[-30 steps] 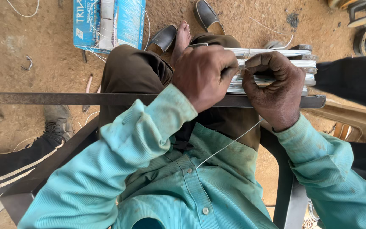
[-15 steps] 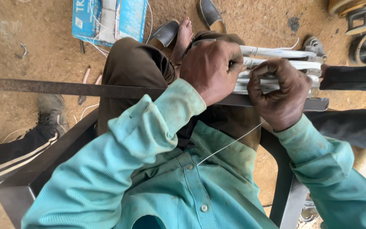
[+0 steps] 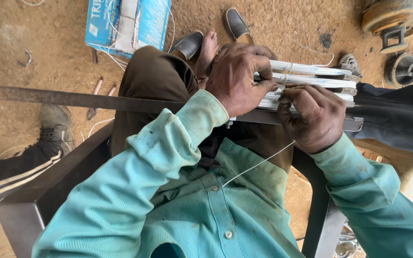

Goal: The person sits on a chair and repeatedly wraps thin white wire around a stack of flat metal strips held on their lap. They use pliers to cut the wire and tuck the ends to secure the bundle.

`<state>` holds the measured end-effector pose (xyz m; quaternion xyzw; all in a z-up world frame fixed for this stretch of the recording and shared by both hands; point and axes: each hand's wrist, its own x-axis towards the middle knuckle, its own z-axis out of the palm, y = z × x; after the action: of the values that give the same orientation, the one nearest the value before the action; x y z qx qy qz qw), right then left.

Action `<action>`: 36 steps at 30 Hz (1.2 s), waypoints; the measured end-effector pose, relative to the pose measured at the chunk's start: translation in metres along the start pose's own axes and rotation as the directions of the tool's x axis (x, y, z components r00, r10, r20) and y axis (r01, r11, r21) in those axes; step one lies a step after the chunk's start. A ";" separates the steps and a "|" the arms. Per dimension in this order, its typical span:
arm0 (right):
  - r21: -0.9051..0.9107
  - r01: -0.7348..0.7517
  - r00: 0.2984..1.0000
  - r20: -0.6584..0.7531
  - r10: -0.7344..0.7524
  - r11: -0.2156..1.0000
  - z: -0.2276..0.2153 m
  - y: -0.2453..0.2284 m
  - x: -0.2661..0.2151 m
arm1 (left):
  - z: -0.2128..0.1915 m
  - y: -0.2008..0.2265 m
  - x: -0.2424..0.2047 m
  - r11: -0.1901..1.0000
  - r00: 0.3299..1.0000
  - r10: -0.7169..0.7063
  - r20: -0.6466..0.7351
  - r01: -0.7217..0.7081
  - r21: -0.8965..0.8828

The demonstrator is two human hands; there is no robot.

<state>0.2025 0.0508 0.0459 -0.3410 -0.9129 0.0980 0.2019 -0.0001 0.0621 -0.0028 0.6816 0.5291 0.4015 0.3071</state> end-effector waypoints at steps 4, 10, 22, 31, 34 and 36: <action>0.022 -0.073 0.993 0.094 0.071 0.997 -0.012 0.002 -0.002 | 0.006 -0.002 -0.010 0.999 1.000 0.003 -0.031 -0.004 -0.043; 0.124 -0.133 0.980 0.162 0.112 0.983 -0.039 0.024 0.014 | 0.004 0.003 -0.021 0.995 0.999 0.045 -0.024 -0.047 -0.087; 0.393 -0.405 0.604 0.793 -0.082 0.825 -0.012 0.081 0.075 | -0.004 0.010 -0.028 0.995 0.994 0.095 -0.060 -0.098 -0.038; 0.322 -0.579 0.391 0.916 -0.091 0.749 0.000 0.089 0.087 | -0.002 0.009 -0.027 0.994 0.993 0.107 -0.045 -0.108 -0.018; 0.290 -0.585 0.348 0.933 -0.089 0.758 0.003 0.089 0.090 | -0.004 0.010 -0.029 0.996 0.997 0.082 -0.015 -0.082 -0.047; 0.267 -0.540 0.342 0.936 -0.082 0.798 0.005 0.087 0.092 | -0.006 0.012 -0.031 0.996 0.998 0.056 0.004 -0.056 -0.076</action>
<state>0.1876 0.1770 0.0416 -0.2873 -0.7362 0.5506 -0.2690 -0.0033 0.0288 0.0032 0.6851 0.4934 0.4277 0.3230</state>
